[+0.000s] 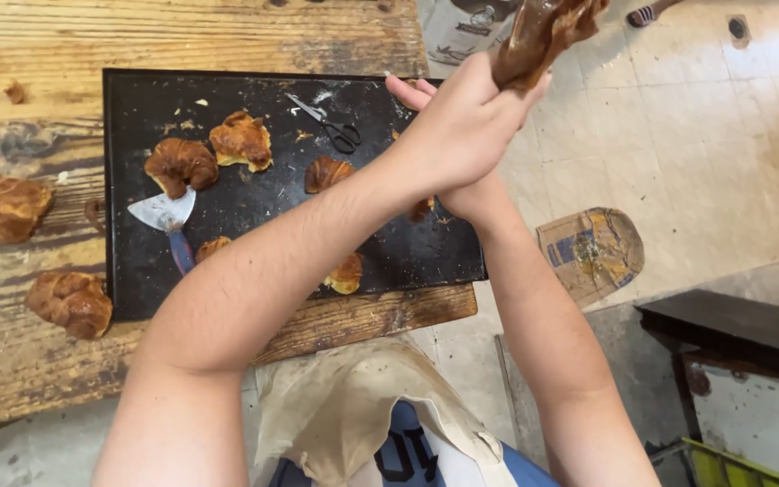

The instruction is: Filling croissants with a chocolate-like cream using a piping bag on a wooden workbench in a bakery.

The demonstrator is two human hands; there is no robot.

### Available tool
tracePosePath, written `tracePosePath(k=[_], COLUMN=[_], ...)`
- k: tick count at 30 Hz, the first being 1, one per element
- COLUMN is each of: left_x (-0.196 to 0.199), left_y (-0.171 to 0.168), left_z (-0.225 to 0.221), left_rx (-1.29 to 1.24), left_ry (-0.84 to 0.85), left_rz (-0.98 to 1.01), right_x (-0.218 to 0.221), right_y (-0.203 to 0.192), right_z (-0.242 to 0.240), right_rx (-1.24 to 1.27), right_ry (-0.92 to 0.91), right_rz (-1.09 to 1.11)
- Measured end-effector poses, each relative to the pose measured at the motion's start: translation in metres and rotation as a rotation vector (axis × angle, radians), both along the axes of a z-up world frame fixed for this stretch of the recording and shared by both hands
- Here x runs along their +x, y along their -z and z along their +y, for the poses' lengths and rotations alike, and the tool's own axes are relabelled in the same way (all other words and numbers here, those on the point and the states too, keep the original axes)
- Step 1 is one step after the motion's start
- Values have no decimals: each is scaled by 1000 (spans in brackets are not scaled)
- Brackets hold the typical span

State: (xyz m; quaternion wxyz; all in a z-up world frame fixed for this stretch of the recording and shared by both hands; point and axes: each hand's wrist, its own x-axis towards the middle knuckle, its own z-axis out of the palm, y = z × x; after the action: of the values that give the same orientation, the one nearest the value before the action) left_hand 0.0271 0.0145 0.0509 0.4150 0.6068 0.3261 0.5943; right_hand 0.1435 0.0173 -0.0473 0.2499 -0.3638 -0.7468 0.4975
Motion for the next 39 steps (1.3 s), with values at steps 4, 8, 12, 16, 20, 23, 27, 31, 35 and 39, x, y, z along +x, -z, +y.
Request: tracePosePath(k=[4,8,12,16,20,23,27,31,35,39], left_x=[-6,-19,-24,-25,-23,-21,-7,5,-12,-10], left_y=[-14,-28,-37,-43,-45,-50,-45,-17,-25,-8], left_z=[-9,-18,-17,-15,-10,-7,27,73,62,66], left_rx=[-77,-151,-239,-227,-230,-321,-223,-56,-425,-540], left_ry=[-82,-49,37,37,27,62,141,-106,69,153], left_rz=[-32,-30,-133,-186,-189,-235,-350,-273,-112,-221], right_x=[-8,-6,-17,-26,-25,-23,-19,-23,2,34], right_y=[15,38,29,37,44,48,52,35,53,71], right_z=[6,30,20,14,13,13,10,-3,-6,0], right_rx=[-102,-173,-267,-377,-473,-543,-636,-760,-715,-532], right_ry=[51,118,193,285,380,455,571,438,117,184], right_rz=[11,6,34,66,82,94,124,271,467,360])
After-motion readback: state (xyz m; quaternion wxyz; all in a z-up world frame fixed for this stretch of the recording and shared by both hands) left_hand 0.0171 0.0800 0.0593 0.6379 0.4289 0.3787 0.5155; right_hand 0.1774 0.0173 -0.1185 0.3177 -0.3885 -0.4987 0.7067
